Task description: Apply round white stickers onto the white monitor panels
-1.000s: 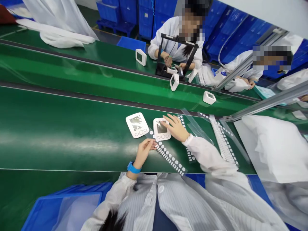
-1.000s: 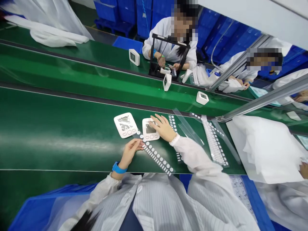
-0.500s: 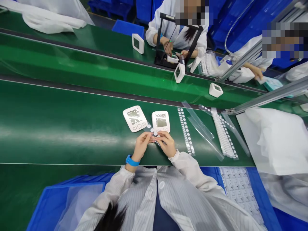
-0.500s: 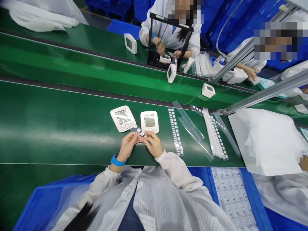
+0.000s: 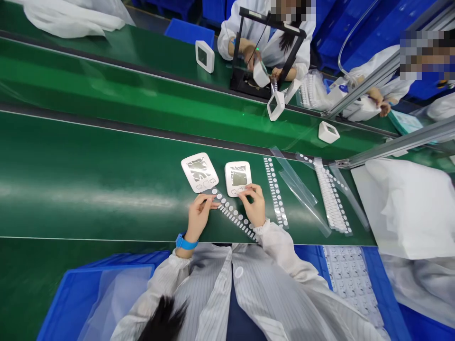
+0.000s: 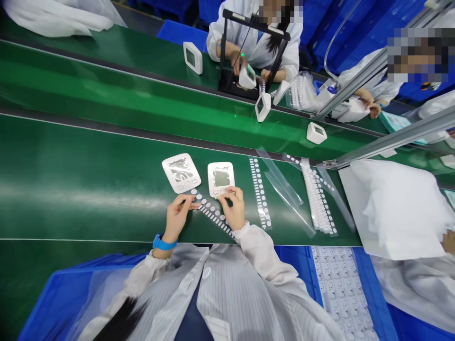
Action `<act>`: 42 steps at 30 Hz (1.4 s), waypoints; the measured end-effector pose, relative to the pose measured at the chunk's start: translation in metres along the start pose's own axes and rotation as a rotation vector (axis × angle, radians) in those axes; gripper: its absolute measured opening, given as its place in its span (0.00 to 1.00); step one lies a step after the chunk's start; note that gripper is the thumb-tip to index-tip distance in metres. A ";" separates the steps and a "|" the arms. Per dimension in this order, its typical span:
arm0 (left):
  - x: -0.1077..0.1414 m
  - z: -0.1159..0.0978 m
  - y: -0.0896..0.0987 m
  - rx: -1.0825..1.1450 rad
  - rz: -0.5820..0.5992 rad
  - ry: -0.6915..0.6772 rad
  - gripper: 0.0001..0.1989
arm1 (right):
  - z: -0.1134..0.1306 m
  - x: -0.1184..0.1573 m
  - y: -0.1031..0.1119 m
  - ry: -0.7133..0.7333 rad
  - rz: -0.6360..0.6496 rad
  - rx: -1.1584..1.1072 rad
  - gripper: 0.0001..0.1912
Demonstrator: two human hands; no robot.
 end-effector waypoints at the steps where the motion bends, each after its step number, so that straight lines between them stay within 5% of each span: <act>1: 0.000 -0.001 0.001 -0.012 0.006 -0.006 0.18 | -0.005 -0.005 0.000 -0.050 -0.020 0.012 0.06; 9: 0.000 -0.001 0.002 -0.049 0.015 -0.027 0.17 | -0.014 -0.019 -0.016 -0.119 0.005 0.175 0.05; 42: 0.000 0.003 0.001 -0.068 0.067 -0.003 0.19 | -0.018 -0.019 -0.014 -0.050 -0.031 0.090 0.06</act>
Point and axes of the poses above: each hand's wrist, its own x-axis away from the middle knuckle, its own y-axis out of the back of the hand, z = x × y, the point moved 1 cm from there along -x, towards the middle knuckle, and after that the axes turned 7 degrees about -x, right-handed, at the moved point
